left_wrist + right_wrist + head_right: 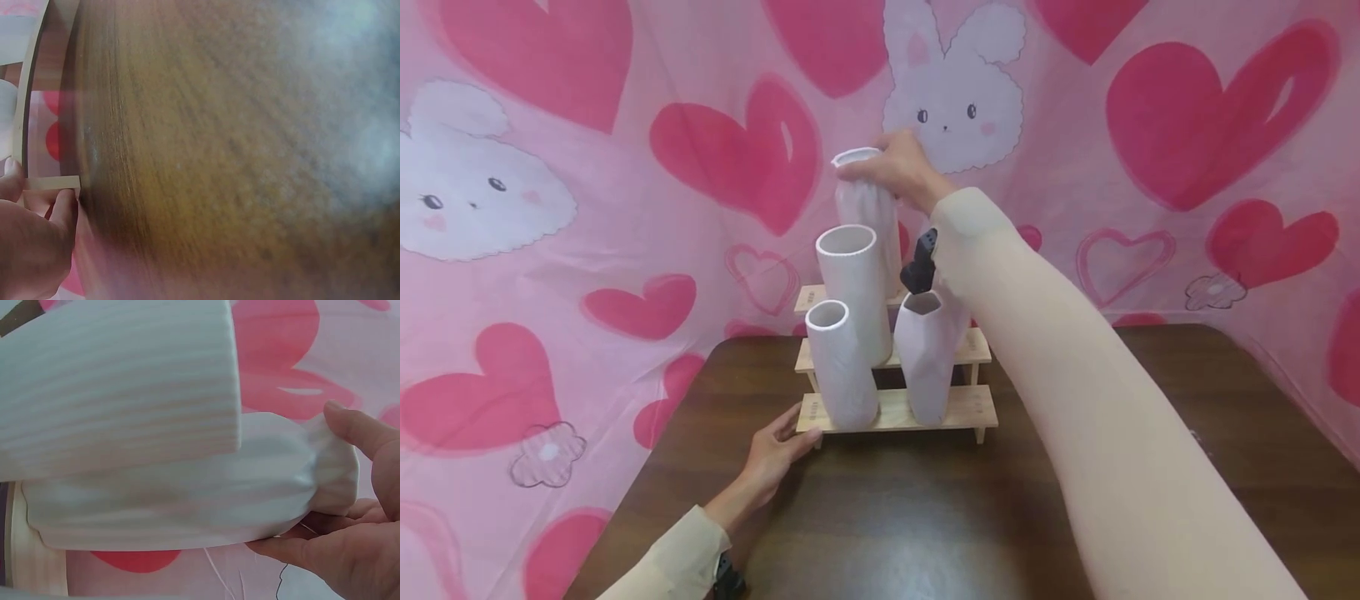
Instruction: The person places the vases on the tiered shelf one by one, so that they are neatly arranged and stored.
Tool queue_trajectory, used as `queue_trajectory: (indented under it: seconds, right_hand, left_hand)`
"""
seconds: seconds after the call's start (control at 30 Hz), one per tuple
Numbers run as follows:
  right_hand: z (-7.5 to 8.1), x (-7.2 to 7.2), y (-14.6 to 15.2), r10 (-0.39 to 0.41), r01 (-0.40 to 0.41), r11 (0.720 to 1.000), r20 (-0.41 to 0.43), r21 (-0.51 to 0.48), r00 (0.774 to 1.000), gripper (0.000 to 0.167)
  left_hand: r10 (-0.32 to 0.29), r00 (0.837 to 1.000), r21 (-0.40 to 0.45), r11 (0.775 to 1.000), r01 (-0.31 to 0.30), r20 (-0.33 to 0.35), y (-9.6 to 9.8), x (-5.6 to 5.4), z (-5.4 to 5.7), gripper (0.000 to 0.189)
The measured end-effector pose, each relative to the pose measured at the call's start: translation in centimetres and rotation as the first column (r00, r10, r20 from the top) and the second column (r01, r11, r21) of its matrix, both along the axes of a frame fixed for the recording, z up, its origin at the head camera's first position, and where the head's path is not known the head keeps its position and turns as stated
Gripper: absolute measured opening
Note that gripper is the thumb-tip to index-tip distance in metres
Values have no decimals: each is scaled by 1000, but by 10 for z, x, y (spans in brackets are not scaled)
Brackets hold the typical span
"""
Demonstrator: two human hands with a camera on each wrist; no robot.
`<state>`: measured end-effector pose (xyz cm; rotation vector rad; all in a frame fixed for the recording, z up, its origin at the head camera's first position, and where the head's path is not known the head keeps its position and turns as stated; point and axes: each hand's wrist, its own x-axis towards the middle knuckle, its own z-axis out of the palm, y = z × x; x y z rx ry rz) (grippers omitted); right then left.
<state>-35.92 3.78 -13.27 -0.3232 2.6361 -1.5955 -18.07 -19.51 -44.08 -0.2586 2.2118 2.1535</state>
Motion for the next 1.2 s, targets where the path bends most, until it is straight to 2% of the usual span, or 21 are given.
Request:
queue_trajectory:
  seconds: [0.27,0.57,0.77,0.87,1.03,1.2]
  right_hand:
    - [-9,-3,8,1,-1,1000,8,11,1000,58]
    - [-14,-5,9,-16,16,1000,-7,-3,1000,64]
    - [-15,-2,14,47,-47,999,-30,-18,998,61]
    - [-16,0,22,67,-66,998,-33,9,997,68]
    - [-13,12,43,43,-42,998,-9,41,999,84]
    - [-19,37,65,38,-37,999,-43,34,998,77]
  left_hand:
    - [-29,1000,5,1000,29,-2,5,-1,-7,68]
    - [-41,999,-7,999,41,-25,6,-4,-7,68]
    - [-45,999,-2,999,45,-13,7,-8,-9,69]
    - [-48,999,-1,999,48,-16,7,-9,-9,69]
    - [-42,998,-17,999,42,-35,5,-12,-11,71]
    - [-27,999,-19,999,27,-21,-2,-11,-9,70]
